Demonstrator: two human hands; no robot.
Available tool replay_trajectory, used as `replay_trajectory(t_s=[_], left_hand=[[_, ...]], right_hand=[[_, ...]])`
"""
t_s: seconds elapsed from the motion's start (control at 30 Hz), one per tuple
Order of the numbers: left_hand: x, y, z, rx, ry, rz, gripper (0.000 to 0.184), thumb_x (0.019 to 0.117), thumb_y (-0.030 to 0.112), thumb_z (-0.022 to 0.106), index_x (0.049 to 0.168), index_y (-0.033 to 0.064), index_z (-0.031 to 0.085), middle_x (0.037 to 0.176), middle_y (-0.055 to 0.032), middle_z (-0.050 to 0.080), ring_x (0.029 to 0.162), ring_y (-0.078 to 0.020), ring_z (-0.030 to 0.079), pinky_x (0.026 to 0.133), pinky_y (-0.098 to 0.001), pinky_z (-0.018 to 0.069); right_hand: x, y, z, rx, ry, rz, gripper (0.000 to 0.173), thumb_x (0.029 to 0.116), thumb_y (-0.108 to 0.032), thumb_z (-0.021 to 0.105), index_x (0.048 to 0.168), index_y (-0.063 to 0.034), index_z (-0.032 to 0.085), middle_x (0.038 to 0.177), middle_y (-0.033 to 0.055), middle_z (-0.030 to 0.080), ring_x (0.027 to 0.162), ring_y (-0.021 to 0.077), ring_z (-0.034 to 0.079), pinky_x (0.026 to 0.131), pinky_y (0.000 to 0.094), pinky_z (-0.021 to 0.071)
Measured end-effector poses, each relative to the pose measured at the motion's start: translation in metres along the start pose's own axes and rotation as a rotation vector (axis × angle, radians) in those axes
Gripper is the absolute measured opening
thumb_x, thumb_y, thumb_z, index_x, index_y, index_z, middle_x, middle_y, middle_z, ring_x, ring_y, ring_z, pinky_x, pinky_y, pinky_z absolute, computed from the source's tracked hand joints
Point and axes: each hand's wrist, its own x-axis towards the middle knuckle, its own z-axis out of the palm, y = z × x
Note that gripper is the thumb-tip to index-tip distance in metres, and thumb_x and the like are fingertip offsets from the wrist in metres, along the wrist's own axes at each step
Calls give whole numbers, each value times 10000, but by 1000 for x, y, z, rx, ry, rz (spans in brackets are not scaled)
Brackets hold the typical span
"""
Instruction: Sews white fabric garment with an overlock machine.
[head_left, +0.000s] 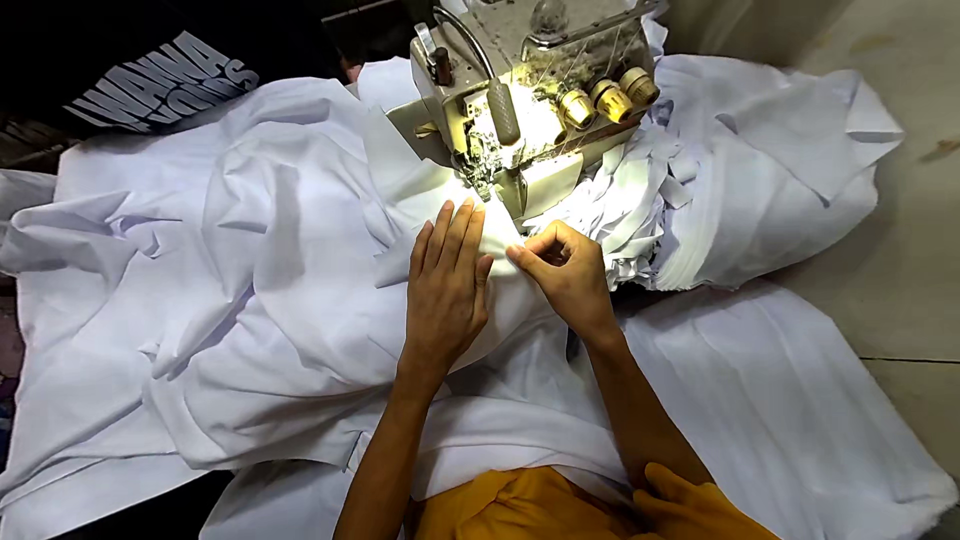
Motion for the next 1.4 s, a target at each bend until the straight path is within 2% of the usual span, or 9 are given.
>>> replay_trajectory(t_s=[0.13, 0.2, 0.37, 0.53, 0.7, 0.9, 1.4], left_hand=[[-2, -2, -2, -18, -6, 7, 520, 1110, 294, 291, 1538, 48, 454, 1624, -88, 410, 1540, -240, 304, 1261, -476, 224], [-2, -4, -2, -36, -1, 12, 515, 1111, 292, 298, 1538, 52, 454, 1624, -87, 410, 1539, -235, 306, 1260, -468, 234], [-3, -6, 2, -28, 23, 13, 506, 1114, 285, 303, 1547, 68, 450, 1626, -72, 410, 1535, -217, 317, 1255, -457, 246], [-4, -3, 1, -10, 4, 5, 524, 1113, 302, 290, 1559, 67, 431, 1636, -76, 394, 1543, -222, 298, 1261, -465, 224], [-6, 7, 0, 14, -30, -65, 561, 1116, 360, 267, 1581, 75, 395, 1664, -60, 346, 1564, -214, 245, 1271, -529, 165], [-10, 7, 3, 10, 3, -127, 573, 1113, 385, 263, 1588, 90, 391, 1672, -42, 332, 1573, -230, 217, 1273, -525, 162], [-12, 2, 5, 22, 19, -118, 568, 1113, 389, 268, 1586, 101, 396, 1669, -36, 338, 1573, -236, 215, 1267, -529, 160]], right_hand=[[0, 1, -1, 19, -21, 3, 250, 899, -159, 785, 1065, -123, 602, 826, -7, 714, 670, 94, 684, 579, 255, 576], [1, 2, 0, 8, -20, -20, 279, 902, -149, 780, 1121, -133, 608, 798, -21, 723, 652, 87, 681, 568, 246, 564], [1, 4, 1, 17, -15, -4, 259, 906, -152, 766, 1124, -132, 628, 740, -39, 701, 614, 64, 648, 556, 218, 534], [-2, 3, -5, 70, -28, -40, 286, 914, -130, 747, 1175, -118, 631, 762, -19, 698, 633, 74, 645, 574, 216, 537], [-2, -3, -12, 70, -25, -66, 162, 928, -103, 725, 1089, -85, 728, 856, -1, 729, 712, 69, 674, 646, 213, 577], [-3, 4, -8, 85, -6, -97, 164, 932, -93, 722, 1088, -41, 733, 926, 18, 748, 776, 68, 699, 716, 217, 602], [-5, 9, -4, 129, 8, -123, 156, 932, -78, 721, 1077, -23, 733, 921, 24, 747, 772, 63, 698, 729, 212, 604]])
